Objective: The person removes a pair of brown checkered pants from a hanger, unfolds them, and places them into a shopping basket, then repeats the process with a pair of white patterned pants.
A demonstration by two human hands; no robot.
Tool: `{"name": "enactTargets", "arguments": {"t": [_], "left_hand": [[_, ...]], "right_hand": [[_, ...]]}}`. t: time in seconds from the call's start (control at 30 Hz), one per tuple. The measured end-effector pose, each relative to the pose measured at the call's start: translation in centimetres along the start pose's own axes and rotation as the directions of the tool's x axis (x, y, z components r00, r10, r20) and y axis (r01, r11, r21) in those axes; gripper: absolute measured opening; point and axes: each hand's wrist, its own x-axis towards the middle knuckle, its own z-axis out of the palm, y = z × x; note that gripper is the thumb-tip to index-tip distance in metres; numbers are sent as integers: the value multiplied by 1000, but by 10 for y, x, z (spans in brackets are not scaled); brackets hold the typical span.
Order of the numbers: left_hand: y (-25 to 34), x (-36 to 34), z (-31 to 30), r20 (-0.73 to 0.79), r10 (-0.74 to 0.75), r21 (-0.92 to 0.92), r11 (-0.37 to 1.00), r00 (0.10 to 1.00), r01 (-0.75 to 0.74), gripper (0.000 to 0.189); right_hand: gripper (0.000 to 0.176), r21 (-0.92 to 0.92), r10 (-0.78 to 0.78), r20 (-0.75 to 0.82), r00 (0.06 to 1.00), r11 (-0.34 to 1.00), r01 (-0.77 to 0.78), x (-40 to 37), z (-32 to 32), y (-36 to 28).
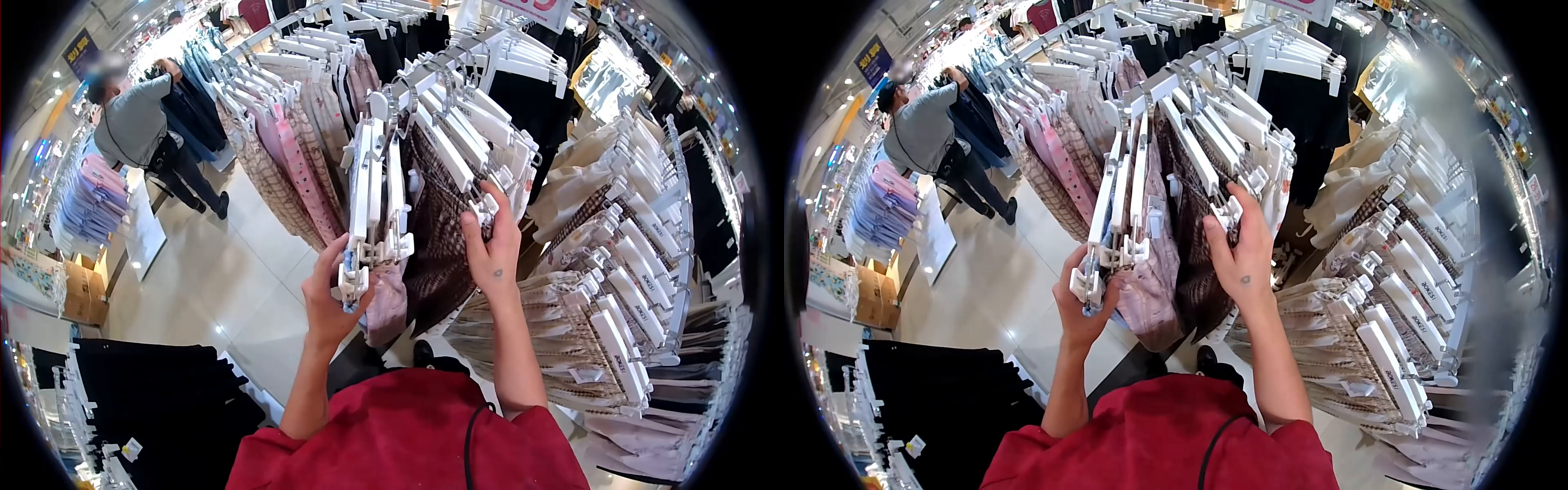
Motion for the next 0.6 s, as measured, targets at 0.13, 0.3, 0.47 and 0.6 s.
{"name": "enactTargets", "arguments": {"t": [0.13,0.3,0.47,0.6], "left_hand": [[-1,-1,2,5,5,-26,1000,1000,-5,66],[1,-3,3,33,-29,-43,999,999,30,69],[2,-6,13,14,-28,24,999,1000,27,59],[5,-9,14,34,-87,40,996,996,85,63]], "right_hand": [[32,29,-19,-49,999,999,20,5,-1,-6],[28,11,-68,-48,997,998,69,13,-4,-10],[25,-82,-39,14,999,996,40,20,-6,-20],[26,-74,-32,23,999,997,34,21,-6,-21]]}}
